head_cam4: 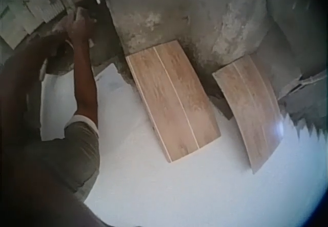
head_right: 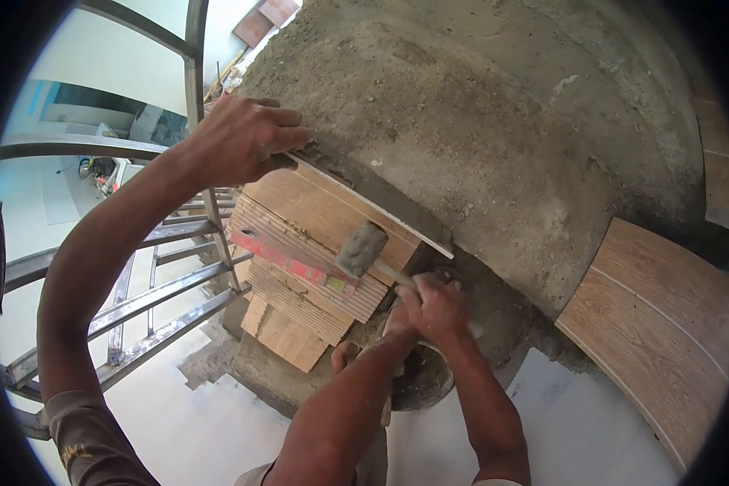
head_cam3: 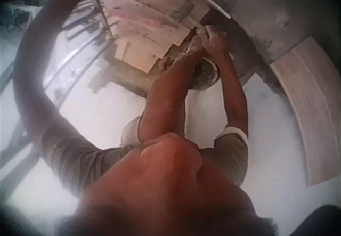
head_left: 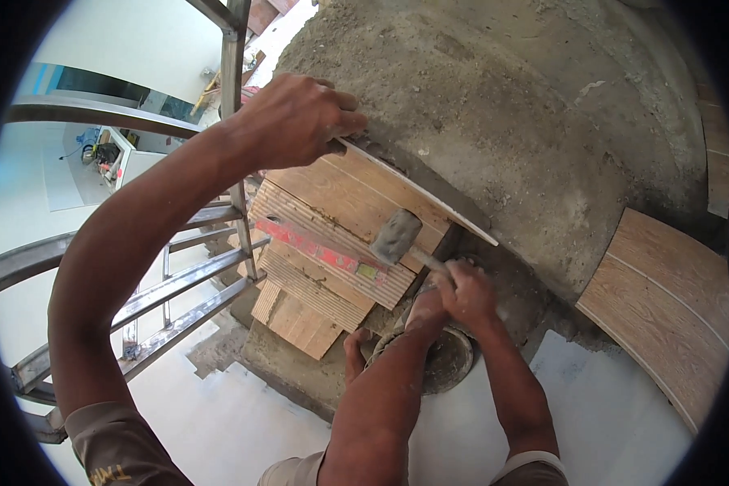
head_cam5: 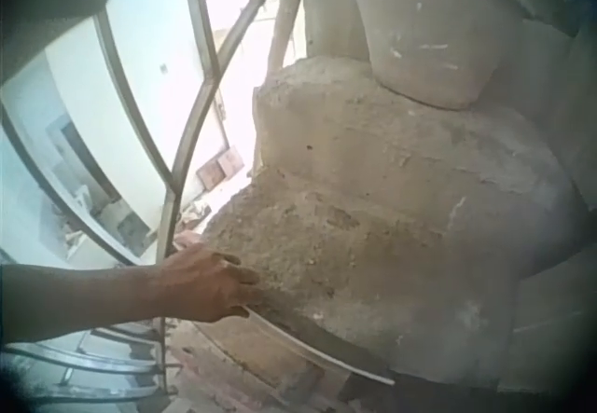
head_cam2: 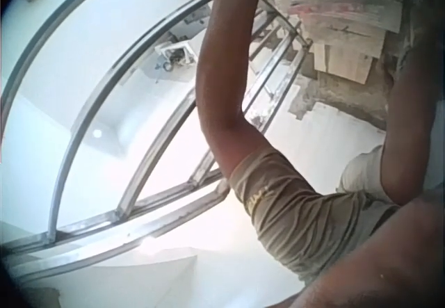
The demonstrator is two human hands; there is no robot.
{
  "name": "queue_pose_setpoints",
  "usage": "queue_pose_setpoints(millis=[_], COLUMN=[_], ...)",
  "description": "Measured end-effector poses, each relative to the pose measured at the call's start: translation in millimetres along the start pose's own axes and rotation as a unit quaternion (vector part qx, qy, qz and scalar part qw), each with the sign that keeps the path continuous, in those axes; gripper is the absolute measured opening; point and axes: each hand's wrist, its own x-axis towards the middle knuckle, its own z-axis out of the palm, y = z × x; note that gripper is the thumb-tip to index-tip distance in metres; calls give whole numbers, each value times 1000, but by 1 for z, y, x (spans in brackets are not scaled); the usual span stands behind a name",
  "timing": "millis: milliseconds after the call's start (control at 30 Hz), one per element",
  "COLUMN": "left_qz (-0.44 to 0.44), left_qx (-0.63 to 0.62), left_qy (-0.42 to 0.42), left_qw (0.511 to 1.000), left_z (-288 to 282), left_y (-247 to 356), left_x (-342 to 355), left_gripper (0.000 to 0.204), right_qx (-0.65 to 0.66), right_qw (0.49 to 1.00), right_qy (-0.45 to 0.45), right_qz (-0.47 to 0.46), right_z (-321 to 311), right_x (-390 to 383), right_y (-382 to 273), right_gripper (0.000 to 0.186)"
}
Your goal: Apply mortar and install tiles on a concrete staircase.
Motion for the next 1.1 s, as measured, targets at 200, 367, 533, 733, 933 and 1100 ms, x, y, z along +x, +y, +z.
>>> queue_pose_setpoints(millis=[200,367,533,733,933,1100], left_qz=[-2,-2,-23,-8,-38,-146], left_qx=[-15,-18,-33,-30,-48,-69], left_qy=[-9,21,-9,14,119,371], left_qw=[1000,1000,999,999,991,915], left_z=[7,-2,2,0,21,74], left_y=[-3,-2,-1,-3,-1,33], left_x=[-7,-3,-5,-7,-22,-44], left_gripper=[29,26,27,28,23,31], right_qx=[13,49,-21,-2,-51,152], right_qw=[991,994,991,998,992,975], right_qy=[-103,84,-31,-42,112,22], right_qz=[90,41,126,-48,-34,159], right_z=[-26,-4,-14,-20,11,5], right_x=[-12,-35,-16,-18,-13,-53], right_y=[-9,-15,-2,-27,-14,-26], right_gripper=[37,35,29,28,28,32])
